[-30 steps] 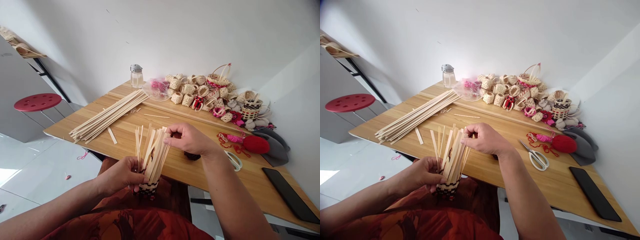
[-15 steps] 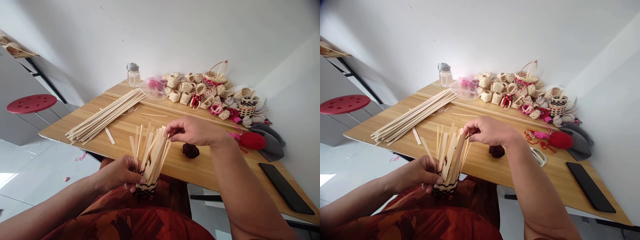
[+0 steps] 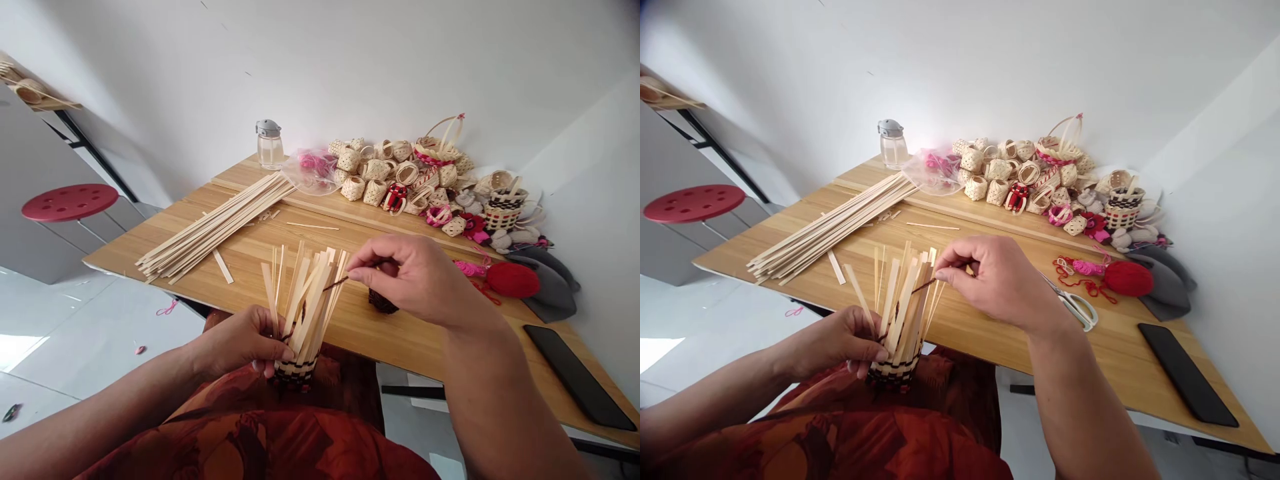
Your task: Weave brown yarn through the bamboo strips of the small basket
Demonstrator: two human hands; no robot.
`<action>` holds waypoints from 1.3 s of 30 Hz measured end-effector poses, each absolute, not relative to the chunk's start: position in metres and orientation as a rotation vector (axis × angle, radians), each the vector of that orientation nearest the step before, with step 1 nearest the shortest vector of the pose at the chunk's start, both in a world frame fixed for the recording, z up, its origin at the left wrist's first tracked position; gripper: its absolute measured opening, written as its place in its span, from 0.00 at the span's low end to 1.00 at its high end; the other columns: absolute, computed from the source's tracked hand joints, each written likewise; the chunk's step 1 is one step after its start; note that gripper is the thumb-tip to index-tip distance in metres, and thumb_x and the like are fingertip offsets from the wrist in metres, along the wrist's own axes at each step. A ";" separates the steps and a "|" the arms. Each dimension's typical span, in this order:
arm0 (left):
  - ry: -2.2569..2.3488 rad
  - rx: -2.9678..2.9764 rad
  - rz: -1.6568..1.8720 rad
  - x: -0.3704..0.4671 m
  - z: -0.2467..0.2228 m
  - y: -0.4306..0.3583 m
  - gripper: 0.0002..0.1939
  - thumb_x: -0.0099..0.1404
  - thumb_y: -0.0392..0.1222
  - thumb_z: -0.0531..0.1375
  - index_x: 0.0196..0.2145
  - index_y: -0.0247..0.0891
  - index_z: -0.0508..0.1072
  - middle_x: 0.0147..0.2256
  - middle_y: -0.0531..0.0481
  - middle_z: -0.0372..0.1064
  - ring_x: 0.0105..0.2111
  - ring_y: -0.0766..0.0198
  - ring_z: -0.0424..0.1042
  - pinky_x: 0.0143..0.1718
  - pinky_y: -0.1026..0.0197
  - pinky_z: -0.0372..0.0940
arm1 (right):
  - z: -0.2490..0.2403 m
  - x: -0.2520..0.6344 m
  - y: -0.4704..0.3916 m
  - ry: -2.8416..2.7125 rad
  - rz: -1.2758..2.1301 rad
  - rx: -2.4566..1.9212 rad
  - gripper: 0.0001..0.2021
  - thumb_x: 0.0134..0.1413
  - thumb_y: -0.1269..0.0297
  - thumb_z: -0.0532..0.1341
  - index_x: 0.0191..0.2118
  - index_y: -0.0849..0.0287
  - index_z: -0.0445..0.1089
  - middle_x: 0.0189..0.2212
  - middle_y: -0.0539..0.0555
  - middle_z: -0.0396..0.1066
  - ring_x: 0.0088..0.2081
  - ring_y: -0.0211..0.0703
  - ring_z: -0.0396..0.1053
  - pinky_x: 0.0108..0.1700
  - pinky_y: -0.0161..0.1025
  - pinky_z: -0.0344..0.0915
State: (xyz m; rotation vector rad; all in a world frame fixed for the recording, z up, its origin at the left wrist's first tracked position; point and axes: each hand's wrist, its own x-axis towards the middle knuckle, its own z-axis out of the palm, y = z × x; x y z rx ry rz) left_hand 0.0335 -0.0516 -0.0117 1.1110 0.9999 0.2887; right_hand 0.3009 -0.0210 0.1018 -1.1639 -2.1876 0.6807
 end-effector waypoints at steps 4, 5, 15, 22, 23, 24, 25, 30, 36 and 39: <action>0.995 1.127 0.272 0.034 -0.012 -0.052 0.15 0.53 0.50 0.73 0.29 0.35 0.81 0.22 0.52 0.74 0.20 0.69 0.70 0.22 0.69 0.58 | 0.085 0.312 -0.033 -2.161 0.731 -1.271 0.04 0.57 0.64 0.66 0.35 0.55 0.80 0.25 0.50 0.76 0.24 0.38 0.68 0.26 0.36 0.60; 0.991 1.132 0.263 0.035 -0.012 -0.052 0.15 0.53 0.50 0.73 0.29 0.35 0.81 0.22 0.52 0.74 0.20 0.69 0.70 0.22 0.69 0.58 | 0.081 0.312 -0.034 -2.150 0.731 -1.289 0.04 0.57 0.64 0.66 0.35 0.55 0.80 0.25 0.50 0.76 0.24 0.38 0.68 0.25 0.36 0.59; 0.967 1.158 0.252 0.040 -0.008 -0.056 0.12 0.55 0.47 0.71 0.31 0.35 0.81 0.24 0.52 0.74 0.21 0.70 0.69 0.23 0.69 0.58 | 0.083 0.285 -0.001 -2.311 0.220 -0.980 0.04 0.60 0.72 0.64 0.35 0.57 0.77 0.32 0.54 0.76 0.36 0.44 0.72 0.40 0.40 0.65; 0.943 1.156 0.281 0.041 -0.013 -0.056 0.08 0.57 0.43 0.70 0.30 0.35 0.80 0.25 0.54 0.74 0.21 0.71 0.70 0.23 0.71 0.60 | 0.095 0.277 0.003 -2.303 -0.149 -0.770 0.04 0.65 0.70 0.62 0.39 0.58 0.75 0.35 0.56 0.76 0.39 0.46 0.72 0.45 0.42 0.68; 0.940 1.155 0.280 0.041 -0.014 -0.056 0.08 0.56 0.43 0.70 0.31 0.35 0.80 0.25 0.54 0.74 0.21 0.71 0.70 0.23 0.71 0.60 | 0.095 0.276 0.001 -2.281 -0.200 -0.723 0.04 0.65 0.70 0.62 0.39 0.58 0.75 0.36 0.56 0.76 0.40 0.46 0.73 0.46 0.43 0.69; 0.938 1.155 0.281 0.040 -0.014 -0.056 0.09 0.56 0.43 0.70 0.31 0.35 0.80 0.25 0.54 0.74 0.21 0.71 0.70 0.23 0.71 0.60 | 0.095 0.275 -0.002 -2.263 -0.239 -0.683 0.04 0.64 0.71 0.62 0.39 0.58 0.75 0.36 0.56 0.77 0.40 0.46 0.73 0.46 0.43 0.69; 0.935 1.157 0.282 0.040 -0.015 -0.055 0.09 0.56 0.43 0.70 0.31 0.35 0.80 0.25 0.54 0.74 0.21 0.71 0.70 0.23 0.71 0.60 | 0.095 0.275 -0.004 -2.248 -0.269 -0.655 0.04 0.64 0.72 0.62 0.40 0.58 0.75 0.35 0.55 0.77 0.39 0.46 0.73 0.46 0.43 0.69; 0.921 1.156 0.288 0.038 -0.016 -0.055 0.08 0.57 0.42 0.69 0.31 0.35 0.79 0.25 0.55 0.74 0.21 0.71 0.70 0.23 0.71 0.61 | 0.096 0.279 -0.017 -2.192 -0.267 -0.706 0.04 0.62 0.74 0.63 0.38 0.60 0.74 0.33 0.56 0.76 0.37 0.45 0.73 0.44 0.43 0.70; 0.921 1.158 0.300 0.037 -0.019 -0.054 0.07 0.58 0.41 0.68 0.32 0.34 0.79 0.26 0.54 0.76 0.22 0.72 0.71 0.23 0.72 0.61 | 0.102 0.289 -0.040 -2.237 -0.217 -0.787 0.03 0.57 0.75 0.66 0.36 0.61 0.74 0.32 0.55 0.74 0.36 0.45 0.70 0.42 0.43 0.68; 0.911 1.149 0.302 0.037 -0.019 -0.054 0.07 0.58 0.40 0.68 0.32 0.35 0.79 0.26 0.55 0.75 0.22 0.72 0.71 0.22 0.72 0.60 | 0.103 0.294 -0.044 -2.304 -0.184 -0.859 0.02 0.56 0.71 0.68 0.34 0.60 0.75 0.30 0.54 0.72 0.35 0.44 0.68 0.41 0.43 0.67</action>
